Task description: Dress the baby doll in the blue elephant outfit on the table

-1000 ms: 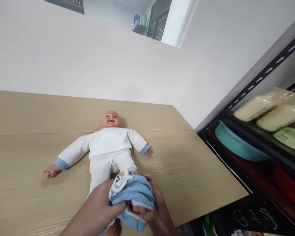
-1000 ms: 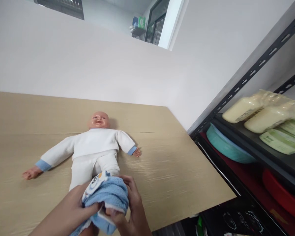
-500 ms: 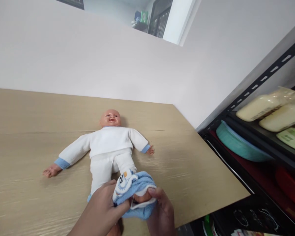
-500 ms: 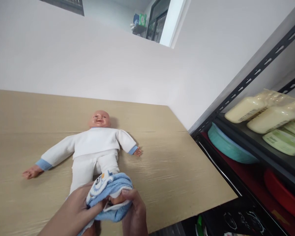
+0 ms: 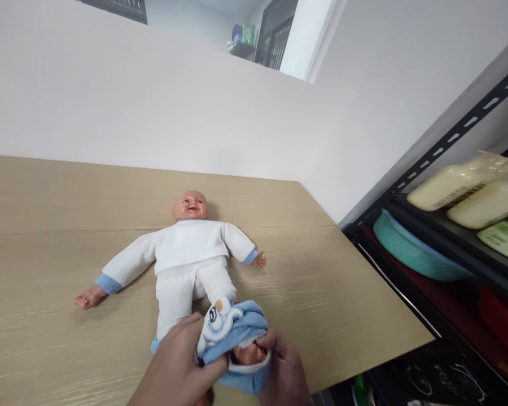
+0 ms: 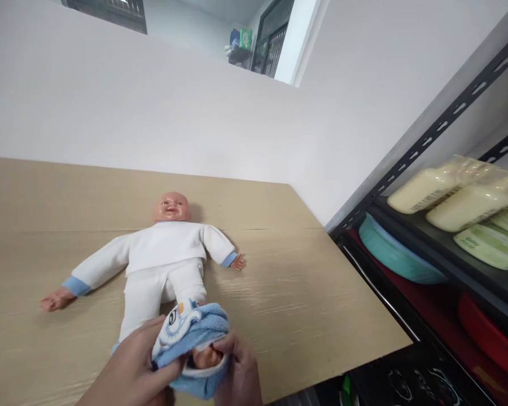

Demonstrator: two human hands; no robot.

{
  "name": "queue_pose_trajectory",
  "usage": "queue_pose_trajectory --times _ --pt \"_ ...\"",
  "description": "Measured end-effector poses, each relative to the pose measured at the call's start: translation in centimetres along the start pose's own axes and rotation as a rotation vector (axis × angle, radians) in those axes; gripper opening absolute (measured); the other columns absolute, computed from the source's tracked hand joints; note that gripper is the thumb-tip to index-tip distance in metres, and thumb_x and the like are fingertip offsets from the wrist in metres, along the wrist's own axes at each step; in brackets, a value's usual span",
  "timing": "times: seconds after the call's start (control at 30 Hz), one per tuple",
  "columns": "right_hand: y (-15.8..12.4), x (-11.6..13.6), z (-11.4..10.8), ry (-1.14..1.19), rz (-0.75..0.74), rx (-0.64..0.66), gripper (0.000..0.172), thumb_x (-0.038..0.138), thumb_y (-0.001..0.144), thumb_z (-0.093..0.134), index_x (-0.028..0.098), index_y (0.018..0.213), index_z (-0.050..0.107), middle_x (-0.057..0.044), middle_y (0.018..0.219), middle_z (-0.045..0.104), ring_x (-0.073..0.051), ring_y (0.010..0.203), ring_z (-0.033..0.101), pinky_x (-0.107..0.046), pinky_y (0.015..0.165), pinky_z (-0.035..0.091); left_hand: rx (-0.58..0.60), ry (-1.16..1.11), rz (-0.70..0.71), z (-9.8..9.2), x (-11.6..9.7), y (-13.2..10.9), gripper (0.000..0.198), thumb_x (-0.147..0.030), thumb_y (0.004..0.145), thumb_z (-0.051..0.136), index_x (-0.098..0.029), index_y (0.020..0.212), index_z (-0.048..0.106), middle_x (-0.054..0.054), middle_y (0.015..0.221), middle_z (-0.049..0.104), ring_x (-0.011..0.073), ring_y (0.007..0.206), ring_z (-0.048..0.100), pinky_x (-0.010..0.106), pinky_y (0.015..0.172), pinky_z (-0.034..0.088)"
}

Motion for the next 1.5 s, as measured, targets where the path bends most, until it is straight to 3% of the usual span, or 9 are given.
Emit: queue_pose_trajectory --times 0.13,0.33,0.47,0.63,0.83,0.93,1.07,1.37,1.5 --pt "-0.7 -0.5 1.2 0.044 0.049 0.207 0.03 0.054 0.091 0.069 0.028 0.096 0.083 -0.007 0.099 0.082 -0.029 0.101 0.078 -0.045 0.108 0.059 -0.012 -0.186 -0.011 -0.4 0.3 0.0 0.022 -0.03 0.076 0.054 -0.019 0.089 0.069 0.007 0.091 0.074 0.03 0.087 0.07 0.039 0.082 0.052" --pt "-1.1 0.4 0.4 -0.159 -0.078 0.218 0.048 0.057 0.098 0.062 0.034 0.14 0.068 -0.008 0.143 0.069 -0.032 0.14 0.061 -0.047 0.119 0.051 0.016 -0.2 0.102 -0.8 0.1 -0.1 0.03 -0.019 0.069 0.056 -0.021 0.095 0.072 0.004 0.096 0.076 0.028 0.09 0.071 0.036 0.085 0.053" --pt "-0.8 0.4 -0.5 -0.243 -0.172 0.249 0.039 0.053 0.097 0.066 0.032 0.129 0.072 -0.009 0.14 0.066 -0.032 0.134 0.062 -0.043 0.113 0.053 -0.006 -0.084 0.222 -0.5 -0.2 -0.3 0.036 -0.015 0.061 0.056 -0.022 0.095 0.068 0.003 0.096 0.075 0.027 0.088 0.069 0.035 0.083 0.053" --pt "-0.7 -0.6 -0.9 -0.199 -0.149 0.258 0.031 0.042 0.104 0.063 0.035 0.134 0.065 -0.006 0.133 0.063 -0.024 0.125 0.063 -0.033 0.108 0.053 -0.017 0.003 0.301 -0.2 0.4 -0.6 0.018 -0.015 0.076 0.061 -0.022 0.091 0.064 0.005 0.094 0.07 0.025 0.087 0.066 0.032 0.081 0.054" --pt "0.5 -0.3 -0.7 -0.38 -0.212 0.271 0.012 0.036 0.106 0.062 0.026 0.112 0.065 -0.003 0.104 0.063 -0.02 0.097 0.063 -0.03 0.09 0.052 -0.174 -0.069 0.373 -2.1 1.9 -1.1 0.042 -0.016 0.082 0.067 -0.027 0.123 0.067 0.012 0.147 0.057 0.034 0.135 0.058 0.038 0.112 0.051" --pt "1.9 -0.8 -0.3 -0.464 -0.195 0.375 0.016 0.04 0.104 0.064 0.025 0.105 0.064 -0.003 0.1 0.062 -0.022 0.097 0.061 -0.036 0.095 0.048 -0.119 -0.19 0.268 -2.6 2.5 -0.9 0.043 -0.022 0.088 0.065 -0.028 0.13 0.062 0.009 0.137 0.067 0.0317 0.121 0.068 0.033 0.1 0.058" --pt "3.8 -3.5 -0.4 -0.341 0.082 0.442 0.03 0.053 0.098 0.07 0.024 0.105 0.065 -0.001 0.094 0.059 -0.02 0.086 0.053 -0.032 0.078 0.046 -0.121 -0.249 0.17 -3.7 2.5 0.2 0.031 -0.031 0.09 0.064 -0.026 0.12 0.065 0.003 0.108 0.075 0.0284 0.098 0.071 0.03 0.085 0.06" --pt "3.4 -2.1 -0.7 -0.184 0.283 0.634 0.052 0.047 0.087 0.084 0.028 0.127 0.057 -0.002 0.113 0.062 -0.024 0.104 0.058 -0.037 0.096 0.046 0.081 -0.333 0.068 -2.9 2.5 1.6 0.044 -0.034 0.085 0.081 -0.03 0.126 0.064 0.0 0.119 0.072 0.0291 0.121 0.066 0.029 0.099 0.054" --pt "3.6 -0.6 -0.8 -0.277 0.238 0.65 0.05 0.056 0.083 0.084 0.024 0.114 0.063 -0.005 0.111 0.06 -0.026 0.105 0.056 -0.038 0.094 0.046 -0.072 -0.153 0.203 -4.1 4.0 -0.9 0.054 -0.044 0.089 0.082 -0.039 0.139 0.062 0.002 0.137 0.069 0.0302 0.126 0.065 0.032 0.106 0.054"
Point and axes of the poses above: each hand's wrist, its own y-axis towards the middle knuckle, its own z-axis out of the palm, x = y × z, the point moved 7 cm from there along y, towards the middle knuckle
